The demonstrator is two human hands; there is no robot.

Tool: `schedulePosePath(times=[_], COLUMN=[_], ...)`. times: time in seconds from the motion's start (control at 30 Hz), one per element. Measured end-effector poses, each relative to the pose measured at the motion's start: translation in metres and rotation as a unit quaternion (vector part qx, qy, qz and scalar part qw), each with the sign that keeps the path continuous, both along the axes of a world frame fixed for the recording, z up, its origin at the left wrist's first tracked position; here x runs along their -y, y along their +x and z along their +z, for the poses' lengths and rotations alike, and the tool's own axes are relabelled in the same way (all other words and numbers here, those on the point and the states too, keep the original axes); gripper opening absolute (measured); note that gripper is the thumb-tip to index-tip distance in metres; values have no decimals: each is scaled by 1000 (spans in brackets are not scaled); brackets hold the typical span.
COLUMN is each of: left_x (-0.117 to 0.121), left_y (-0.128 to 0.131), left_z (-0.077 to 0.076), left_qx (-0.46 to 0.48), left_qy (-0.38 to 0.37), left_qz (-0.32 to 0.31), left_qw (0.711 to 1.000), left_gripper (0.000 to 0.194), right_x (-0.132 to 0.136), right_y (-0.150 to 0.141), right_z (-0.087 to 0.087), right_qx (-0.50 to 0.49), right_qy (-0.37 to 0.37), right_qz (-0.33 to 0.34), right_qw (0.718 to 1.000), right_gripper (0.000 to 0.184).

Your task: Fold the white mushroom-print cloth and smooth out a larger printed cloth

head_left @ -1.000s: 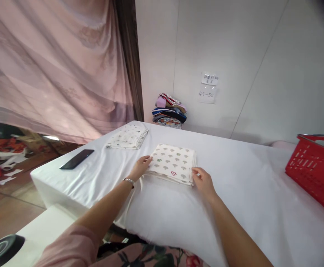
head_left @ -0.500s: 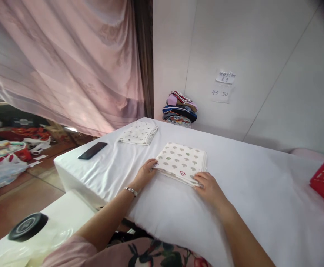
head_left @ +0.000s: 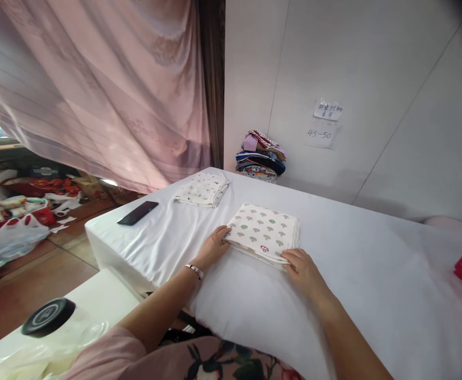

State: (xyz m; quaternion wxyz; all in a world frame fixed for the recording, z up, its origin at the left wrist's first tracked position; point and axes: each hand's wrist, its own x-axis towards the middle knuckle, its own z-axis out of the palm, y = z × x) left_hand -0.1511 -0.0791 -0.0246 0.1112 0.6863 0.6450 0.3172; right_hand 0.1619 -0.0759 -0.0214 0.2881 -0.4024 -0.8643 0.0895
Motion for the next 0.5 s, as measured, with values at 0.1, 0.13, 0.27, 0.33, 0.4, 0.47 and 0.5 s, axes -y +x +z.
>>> schedulePosePath(times=[0.1,0.13,0.27,0.33,0.4,0.47,0.5], left_x=[-2,-2,-2,0,1,3,3], left_y=[-1,-2,-4,-4,-2,-1,0], left_z=[0,0,1,2,3,4,5], left_qx=[17,24,23,4,-18,-31,-34], left_qy=[-9,-13,-33,-38,-40,-43,-46], left_qz=[1,0,-2,-1,3,10,13], left_qw=[1000,1000,999,999,999,999,998], left_gripper=[48,48,48,49,50,50,50], right_x=[2,2,5,5,4,2,1], right_y=[-1,-1,-1,-1,-1,0,0], right_z=[1,2,5,5,5,4,3], right_qx=[-7,-11,-21,-17,-9,-5,-4], right_qy=[-2,-5,-8,-6,-8,-10,-10], right_qz=[0,-2,-5,-4,-1,3,7], right_qw=[1000,1000,1000,1000,1000,1000,1000], right_gripper=[27,27,26,26,26,24,23])
